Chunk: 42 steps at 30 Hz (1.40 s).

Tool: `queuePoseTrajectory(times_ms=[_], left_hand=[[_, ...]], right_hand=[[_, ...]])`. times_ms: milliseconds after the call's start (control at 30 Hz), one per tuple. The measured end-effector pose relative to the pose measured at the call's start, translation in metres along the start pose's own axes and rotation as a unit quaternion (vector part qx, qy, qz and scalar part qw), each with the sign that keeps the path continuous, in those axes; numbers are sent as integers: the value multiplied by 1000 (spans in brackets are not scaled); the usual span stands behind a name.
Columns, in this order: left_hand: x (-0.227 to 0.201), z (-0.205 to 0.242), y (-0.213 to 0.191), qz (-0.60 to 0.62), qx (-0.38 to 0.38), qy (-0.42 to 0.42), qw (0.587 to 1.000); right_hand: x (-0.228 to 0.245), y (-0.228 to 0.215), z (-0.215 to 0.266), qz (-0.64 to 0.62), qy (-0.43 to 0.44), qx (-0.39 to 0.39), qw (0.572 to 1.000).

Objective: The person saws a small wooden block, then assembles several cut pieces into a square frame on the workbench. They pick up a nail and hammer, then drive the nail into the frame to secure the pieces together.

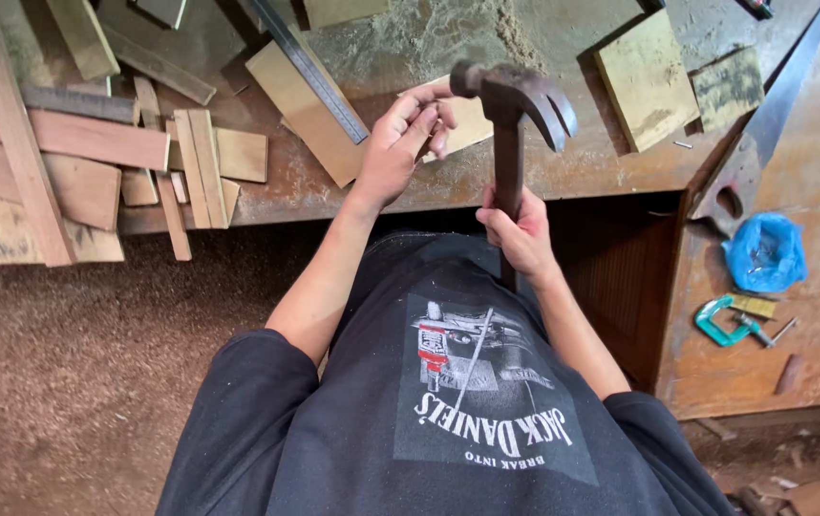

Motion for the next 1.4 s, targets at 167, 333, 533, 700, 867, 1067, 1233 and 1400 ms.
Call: queuePoseTrajectory(times_ms=[167, 333, 533, 700, 867, 1067, 1233, 1400], left_hand=[[6, -26, 0, 91, -16, -104, 990], [26, -50, 4, 99, 28, -81, 991], [57, -51, 31, 42, 55, -76, 995], [56, -47, 48, 80, 87, -44, 992], [44, -48, 51, 84, 71, -16, 994], [38, -50, 51, 24, 6, 10, 1000], [30, -48, 34, 88, -73, 9, 993], [14, -35, 4, 43, -146, 68, 986]], right_hand=[[0, -11, 23, 101, -38, -61, 992], [18, -2, 22, 179, -103, -102, 973], [43, 8, -4, 94, -106, -137, 980], [45, 1, -30, 163, -134, -149, 966], [40, -8, -47, 206, -176, -128, 954], [41, -11, -60, 233, -139, -123, 955], [45, -8, -63, 292, -140, -99, 941], [43, 11, -67, 292, -125, -53, 947]])
Point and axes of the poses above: each hand's wrist, its own z-axis away from the middle knuckle, its own y-axis out of the palm, x = y × z, the point moved 2 cm from there along -z, towards the middle knuckle, and after that the axes turned 11 degrees about -y, right-handed, at the moved point
